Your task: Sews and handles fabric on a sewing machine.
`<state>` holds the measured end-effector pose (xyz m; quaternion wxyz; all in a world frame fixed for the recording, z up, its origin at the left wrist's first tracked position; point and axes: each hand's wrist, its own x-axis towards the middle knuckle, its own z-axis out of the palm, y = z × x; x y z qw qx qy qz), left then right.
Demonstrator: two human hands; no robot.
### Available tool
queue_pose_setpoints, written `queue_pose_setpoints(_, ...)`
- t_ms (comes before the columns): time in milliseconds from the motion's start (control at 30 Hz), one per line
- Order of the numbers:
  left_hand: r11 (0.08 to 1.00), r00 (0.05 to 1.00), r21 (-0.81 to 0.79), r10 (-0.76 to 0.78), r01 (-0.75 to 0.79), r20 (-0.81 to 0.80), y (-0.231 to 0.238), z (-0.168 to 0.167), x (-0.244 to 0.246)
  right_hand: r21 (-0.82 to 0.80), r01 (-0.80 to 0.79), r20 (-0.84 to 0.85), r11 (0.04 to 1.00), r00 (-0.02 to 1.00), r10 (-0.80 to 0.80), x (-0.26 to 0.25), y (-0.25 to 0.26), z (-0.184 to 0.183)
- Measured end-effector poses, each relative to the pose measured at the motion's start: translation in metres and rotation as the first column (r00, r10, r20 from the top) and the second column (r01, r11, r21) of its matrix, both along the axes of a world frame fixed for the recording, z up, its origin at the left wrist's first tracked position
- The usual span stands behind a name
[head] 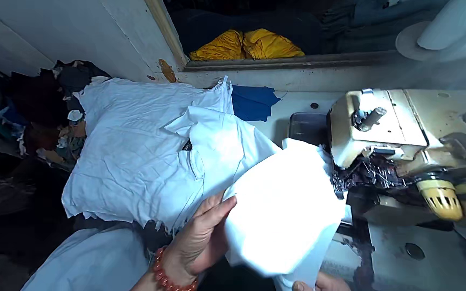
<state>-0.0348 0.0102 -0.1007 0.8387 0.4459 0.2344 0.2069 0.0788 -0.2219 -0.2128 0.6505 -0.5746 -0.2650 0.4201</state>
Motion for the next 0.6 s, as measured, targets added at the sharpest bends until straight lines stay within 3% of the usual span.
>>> queue_pose_setpoints(33,0.999,1.000,-0.040,-0.002,0.001,-0.026,-0.002,-0.002,-0.012,-0.003,0.024,0.027,1.000,0.999,-0.024,-0.002,-0.001,0.004)
queue_pose_setpoints(67,1.000,0.992,0.019,0.009,-0.007,-0.125,-0.002,-0.007,-0.023,-0.010,0.040,0.041,0.999,0.998,-0.039,-0.004,-0.003,0.008)
queue_pose_setpoints(133,0.977,0.927,0.214,0.065,0.017,-0.370,0.000,-0.020,-0.041,0.000,0.031,0.046,1.000,0.998,-0.031,-0.005,-0.009,0.008)
queue_pose_setpoints(200,0.883,0.850,0.460,0.166,0.098,-0.500,-0.002,-0.029,-0.049,0.039,0.026,0.056,0.999,0.998,-0.028,-0.006,-0.015,0.006)
queue_pose_setpoints(233,0.770,0.827,0.625,0.264,0.129,-0.495,-0.006,-0.031,-0.049,0.064,0.027,0.055,0.998,0.998,-0.031,-0.006,-0.017,0.005)
queue_pose_setpoints(300,0.376,0.840,0.911,0.429,0.168,-0.332,-0.020,-0.036,-0.046,0.111,0.017,0.058,0.994,0.998,-0.024,-0.007,-0.021,0.005)
queue_pose_setpoints(333,0.183,0.881,0.972,0.424,0.145,-0.211,-0.029,-0.037,-0.044,0.132,0.002,0.068,0.991,0.998,-0.011,-0.006,-0.023,0.006)
queue_pose_setpoints(400,-0.008,0.963,0.993,0.243,0.119,-0.113,-0.053,-0.040,-0.040,0.159,-0.030,0.089,0.987,0.996,0.016,-0.006,-0.027,0.009)
queue_pose_setpoints(500,-0.125,0.988,0.981,0.047,0.151,-0.146,-0.086,-0.066,-0.035,0.184,-0.092,0.079,0.979,0.994,0.078,-0.005,-0.031,0.021)
queue_pose_setpoints(567,-0.081,0.996,0.994,0.058,0.078,-0.073,-0.093,-0.080,-0.029,0.186,-0.127,0.082,0.974,0.990,0.113,-0.004,-0.032,0.028)
queue_pose_setpoints(600,-0.002,0.996,1.000,0.086,0.025,-0.025,-0.093,-0.081,-0.026,0.184,-0.136,0.083,0.973,0.989,0.123,-0.004,-0.032,0.029)
